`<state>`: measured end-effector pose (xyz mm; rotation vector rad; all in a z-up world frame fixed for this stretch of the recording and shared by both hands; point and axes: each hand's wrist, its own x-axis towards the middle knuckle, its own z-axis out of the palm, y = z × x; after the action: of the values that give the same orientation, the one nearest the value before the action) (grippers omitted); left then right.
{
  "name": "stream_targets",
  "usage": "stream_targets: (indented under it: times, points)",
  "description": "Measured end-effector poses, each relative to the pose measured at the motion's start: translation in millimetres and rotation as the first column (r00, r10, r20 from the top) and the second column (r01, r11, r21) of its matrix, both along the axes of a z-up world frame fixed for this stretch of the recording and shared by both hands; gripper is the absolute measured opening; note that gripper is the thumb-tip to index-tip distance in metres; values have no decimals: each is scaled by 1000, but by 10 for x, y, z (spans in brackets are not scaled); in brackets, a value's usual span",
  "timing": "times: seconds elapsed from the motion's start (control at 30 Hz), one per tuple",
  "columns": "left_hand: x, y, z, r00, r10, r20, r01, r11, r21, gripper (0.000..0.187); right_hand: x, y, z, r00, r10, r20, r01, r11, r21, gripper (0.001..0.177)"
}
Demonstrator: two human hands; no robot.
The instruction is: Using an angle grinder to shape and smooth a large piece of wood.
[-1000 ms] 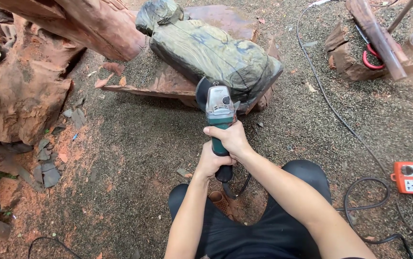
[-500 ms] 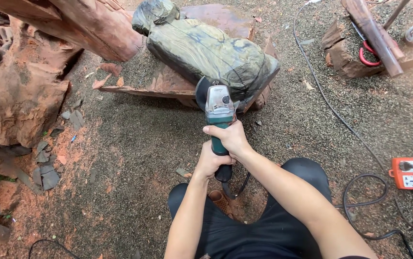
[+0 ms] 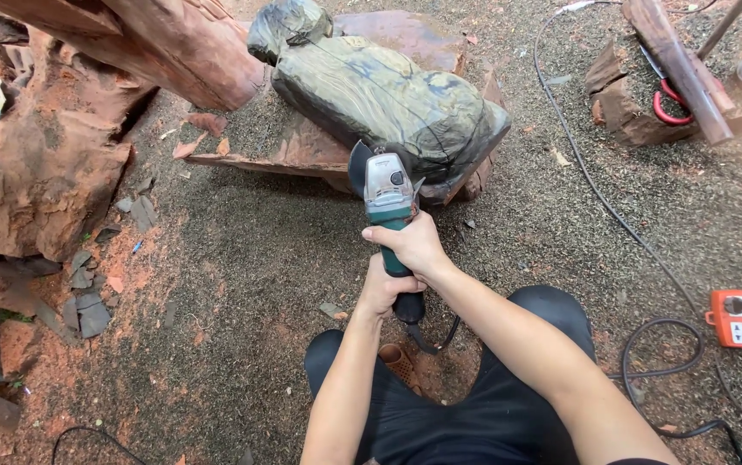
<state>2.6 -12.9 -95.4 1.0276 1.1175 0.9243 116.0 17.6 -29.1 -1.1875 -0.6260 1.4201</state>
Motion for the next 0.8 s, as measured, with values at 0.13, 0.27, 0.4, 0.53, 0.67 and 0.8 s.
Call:
stream_targets:
  times: [0.13,0.27,0.4,0.53,0.67,0.8]
  points:
    - [-6,25,98,1000,-5,4,5,1000,-3,42,-24,6,-18,1000,-20,3,20,1000,-7,50]
    - [-2,37,184,1000,-29,3,29,1000,-3,43,-23,9,32,999,-27,16,28,999,-19,51]
    - [-45,73,114,998,-61,0,61,998,-7,42,-31,-11,45,998,-56,7,56,998,-14,51]
    - [-103,84,0,998,-62,28,62,998,-6,42,-70,32,-35,998,-51,29,51,999,-6,53]
    - [-108,108,-48,998,-36,50,37,999,-13,44,-65,66,-13,999,-16,46,15,999,33,57]
    - [-37,143,82,999,-44,28,44,999,-2,47,-6,89,62,999,-45,28,45,999,15,53]
